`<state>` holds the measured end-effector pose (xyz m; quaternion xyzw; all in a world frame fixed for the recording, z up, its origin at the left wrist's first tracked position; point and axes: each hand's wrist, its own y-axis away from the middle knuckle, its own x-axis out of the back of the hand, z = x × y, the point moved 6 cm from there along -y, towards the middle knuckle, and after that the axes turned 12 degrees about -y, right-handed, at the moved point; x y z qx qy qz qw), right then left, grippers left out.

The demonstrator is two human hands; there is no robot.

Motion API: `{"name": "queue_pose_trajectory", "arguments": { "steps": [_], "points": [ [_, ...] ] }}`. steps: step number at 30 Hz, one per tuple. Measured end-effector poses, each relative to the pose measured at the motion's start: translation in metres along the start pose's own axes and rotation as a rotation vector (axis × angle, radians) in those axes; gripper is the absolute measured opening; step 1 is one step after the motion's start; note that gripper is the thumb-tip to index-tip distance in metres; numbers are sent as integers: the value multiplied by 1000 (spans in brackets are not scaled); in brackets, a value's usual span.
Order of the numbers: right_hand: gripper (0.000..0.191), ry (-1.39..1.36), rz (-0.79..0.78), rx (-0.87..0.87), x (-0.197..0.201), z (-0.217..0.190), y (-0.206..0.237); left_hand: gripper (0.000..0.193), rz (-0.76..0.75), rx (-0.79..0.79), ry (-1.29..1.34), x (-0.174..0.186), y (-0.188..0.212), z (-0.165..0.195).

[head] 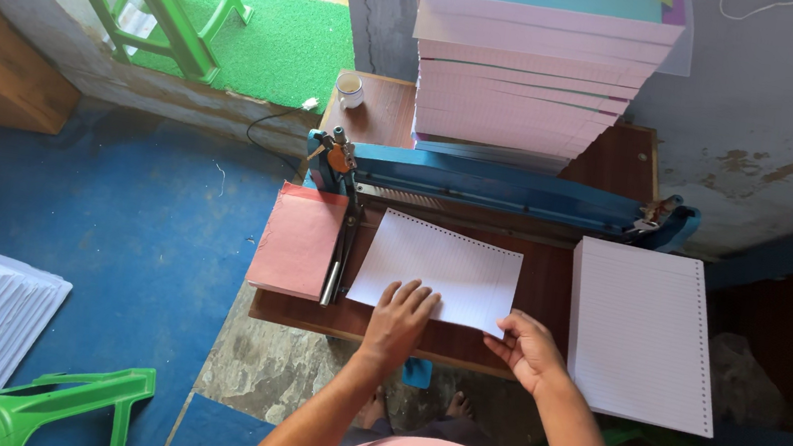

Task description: The person inserts lined paper sheets into a notebook cover using a manual binding machine. They repeatedly pick a sheet, place it into the cover, align it, and press the binding lever to secure the sheet, then stack the finished notebook.

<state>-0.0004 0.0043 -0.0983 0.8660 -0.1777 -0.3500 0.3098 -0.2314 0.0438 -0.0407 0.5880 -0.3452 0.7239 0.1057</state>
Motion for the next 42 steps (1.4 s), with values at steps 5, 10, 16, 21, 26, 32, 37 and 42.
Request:
{"name": "queue_pose_trajectory", "arguments": {
  "steps": [5, 10, 16, 21, 26, 32, 37, 42],
  "points": [
    [19, -91, -37, 34, -15, -22, 13, 24, 209, 12, 62, 25, -26, -9],
    [55, 90, -88, 77, -31, -41, 14, 20, 255, 53, 169, 81, -62, -14],
    [86, 510, -217, 223, -49, -58, 11, 24, 292, 150, 434, 147, -93, -17],
    [64, 357, -269, 390, -46, -82, 5, 26, 152, 525, 831, 131, -105, -27],
    [32, 277, -223, 532, -18, -108, 4, 26, 174, 639, 926, 96, -114, -31],
    [19, 331, -78, 548, 33, -133, 14, 23, -42, 795, 956, 44, -112, -1],
    [16, 472, 88, 548, 88, -156, 28, 29, -259, 798, 1028, 10, -111, 40],
    [19, 627, 278, 522, 146, -172, 40, 33, -552, 780, 1116, -27, -116, 88]
  ]
}}
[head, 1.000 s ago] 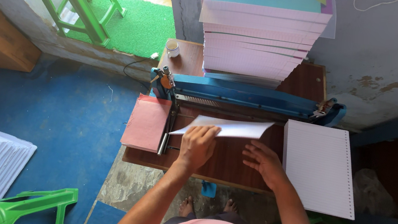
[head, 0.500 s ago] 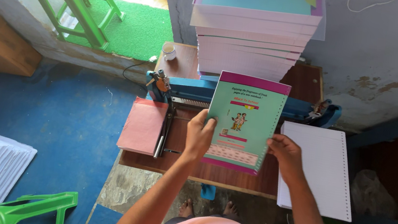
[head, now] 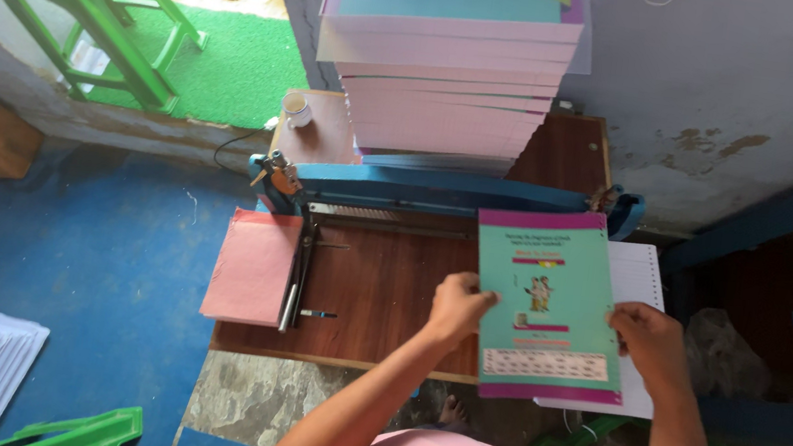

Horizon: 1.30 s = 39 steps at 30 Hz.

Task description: The person inserts lined paper sheets into a notebook cover using a manual binding machine. They repeatedly pick a sheet, place it into the cover, align it, and press the binding lever to secure the sheet, then stack the finished notebook.

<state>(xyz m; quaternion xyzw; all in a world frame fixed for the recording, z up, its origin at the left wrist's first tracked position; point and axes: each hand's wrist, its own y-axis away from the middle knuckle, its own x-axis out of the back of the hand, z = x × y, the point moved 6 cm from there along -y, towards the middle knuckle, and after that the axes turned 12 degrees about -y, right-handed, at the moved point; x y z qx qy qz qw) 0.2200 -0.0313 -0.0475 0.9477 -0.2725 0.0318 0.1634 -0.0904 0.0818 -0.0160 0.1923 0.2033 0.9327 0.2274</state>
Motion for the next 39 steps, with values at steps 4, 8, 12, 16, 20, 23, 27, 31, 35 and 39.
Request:
{"name": "queue_pose_trajectory", "arguments": {
  "steps": [4, 8, 12, 16, 20, 23, 27, 31, 35, 39],
  "points": [
    [24, 191, 98, -41, 36, 8, 1, 28, -82, 14, -26, -36, -10, 0],
    [29, 435, 167, -15, 60, 8, 5, 23, -156, 27, -53, -65, -22, 1],
    [31, 570, 195, 27, 71, 11, 4, 23, -156, 26, -118, -82, -30, 2],
    [31, 537, 215, -52, 77, 18, 3, 23, -110, 47, -138, -83, -34, 9],
    [31, 501, 214, -72, 79, 20, 2, 22, -66, 34, -162, -79, -29, 16],
    [30, 494, 217, -103, 81, 19, 2, 23, -15, -50, -239, -76, -23, 24],
    [30, 553, 232, -93, 83, 18, 2, 29, 45, -168, -300, -76, -17, 30],
    [31, 531, 202, -35, 85, 15, 0, 46, 32, -189, -357, -83, -19, 23],
    [40, 515, 171, -98, 84, 14, -4, 60, 50, -148, -361, -95, -29, 12],
    [58, 461, 129, -254, 77, 18, -11, 72, 6, -41, -390, -108, -35, -2]
  ]
}}
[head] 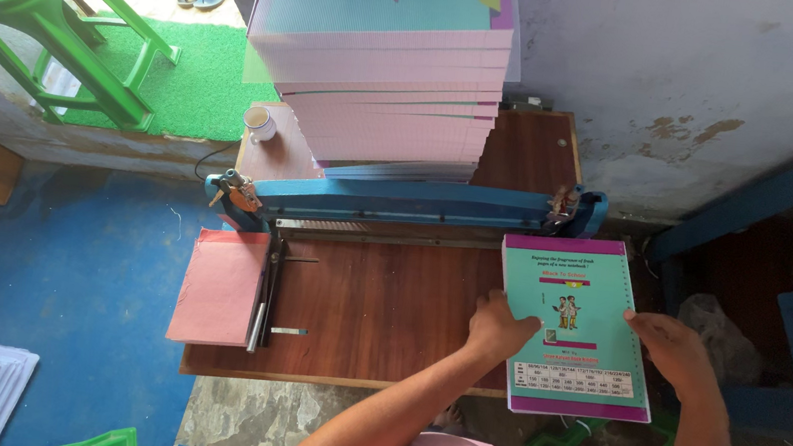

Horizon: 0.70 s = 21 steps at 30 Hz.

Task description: The person inserts lined paper sheets into a notebook cover using a manual binding machine. They repeatedly pick a sheet, place it into the cover, align it, and press the binding lever to secure the sheet, then stack the finished notebook.

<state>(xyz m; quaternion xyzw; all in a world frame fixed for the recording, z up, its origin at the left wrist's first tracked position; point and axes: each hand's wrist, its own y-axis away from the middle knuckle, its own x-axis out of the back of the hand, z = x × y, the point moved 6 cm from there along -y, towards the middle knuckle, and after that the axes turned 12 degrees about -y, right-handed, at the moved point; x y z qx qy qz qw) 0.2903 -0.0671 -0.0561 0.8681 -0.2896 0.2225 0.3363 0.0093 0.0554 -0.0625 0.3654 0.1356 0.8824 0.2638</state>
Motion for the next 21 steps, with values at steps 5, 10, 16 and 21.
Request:
{"name": "queue_pose_trajectory", "arguments": {
  "steps": [5, 10, 16, 21],
  "points": [
    [74, -301, -128, -45, -14, -7, -6, 49, 49, -163, -9, 7, 22, 16],
    [87, -396, -188, -202, -21, -25, 13, 63, -333, 332, 735, -7, 49, 21],
    [98, -190, -325, -176, -23, -55, 38, 66, -333, 325, 878, -13, 48, 31],
    [100, -192, -337, -180, -23, -48, 30, 69, -348, 339, 890, -17, 45, 28]
  ]
}}
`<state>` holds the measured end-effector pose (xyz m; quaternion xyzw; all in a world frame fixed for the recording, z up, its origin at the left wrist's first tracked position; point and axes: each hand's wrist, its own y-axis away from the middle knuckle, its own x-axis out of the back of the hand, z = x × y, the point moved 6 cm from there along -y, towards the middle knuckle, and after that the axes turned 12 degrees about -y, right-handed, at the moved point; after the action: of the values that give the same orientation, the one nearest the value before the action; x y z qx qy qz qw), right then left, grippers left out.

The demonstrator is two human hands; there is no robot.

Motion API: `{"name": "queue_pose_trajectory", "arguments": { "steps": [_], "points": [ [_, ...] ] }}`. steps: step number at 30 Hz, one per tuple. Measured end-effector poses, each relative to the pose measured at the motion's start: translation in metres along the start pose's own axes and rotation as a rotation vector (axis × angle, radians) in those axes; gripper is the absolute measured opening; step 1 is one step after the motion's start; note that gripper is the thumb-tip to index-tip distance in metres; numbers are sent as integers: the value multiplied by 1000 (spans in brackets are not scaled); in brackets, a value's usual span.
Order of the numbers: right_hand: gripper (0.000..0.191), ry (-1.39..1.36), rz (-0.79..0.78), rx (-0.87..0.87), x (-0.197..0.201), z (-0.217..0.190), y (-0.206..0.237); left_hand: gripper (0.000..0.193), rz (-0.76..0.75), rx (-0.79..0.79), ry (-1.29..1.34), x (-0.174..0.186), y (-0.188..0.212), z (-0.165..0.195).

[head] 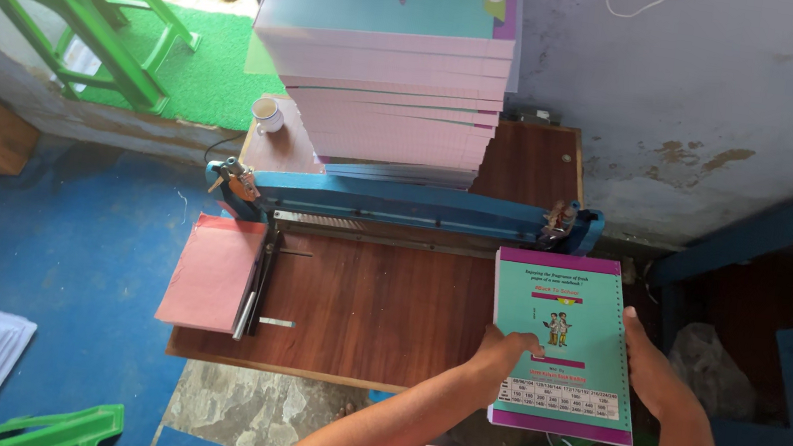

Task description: The person inserts lined paper sheets into a notebook cover using a manual binding machine. They repeatedly pick a sheet, place it into the cover, align it, and press the binding lever to secure the sheet, then stack the finished notebook.

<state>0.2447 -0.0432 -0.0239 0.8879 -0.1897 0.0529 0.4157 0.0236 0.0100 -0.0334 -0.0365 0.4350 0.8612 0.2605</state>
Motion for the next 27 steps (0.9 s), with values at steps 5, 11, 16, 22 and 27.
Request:
{"name": "queue_pose_trajectory", "arguments": {
  "steps": [5, 11, 16, 22, 27],
  "points": [
    [87, 3, 177, 144, 22, -18, -22, 72, -9, 99, -15, 13, 7, -5],
    [43, 94, 492, 913, 31, -114, 20, 95, 194, 40, -3, 43, 4, 1],
    [15, 225, 431, 1519, -17, -209, 106, 91, 216, 32, 10, 74, 13, 25],
    [22, 510, 268, 1896, -122, -300, 204, 82, 228, -39, -10, 117, 26, 46],
    [37, 839, 200, 2015, -195, -352, 230, 75, 228, -3, -2, 151, 22, 38]
  ]
}}
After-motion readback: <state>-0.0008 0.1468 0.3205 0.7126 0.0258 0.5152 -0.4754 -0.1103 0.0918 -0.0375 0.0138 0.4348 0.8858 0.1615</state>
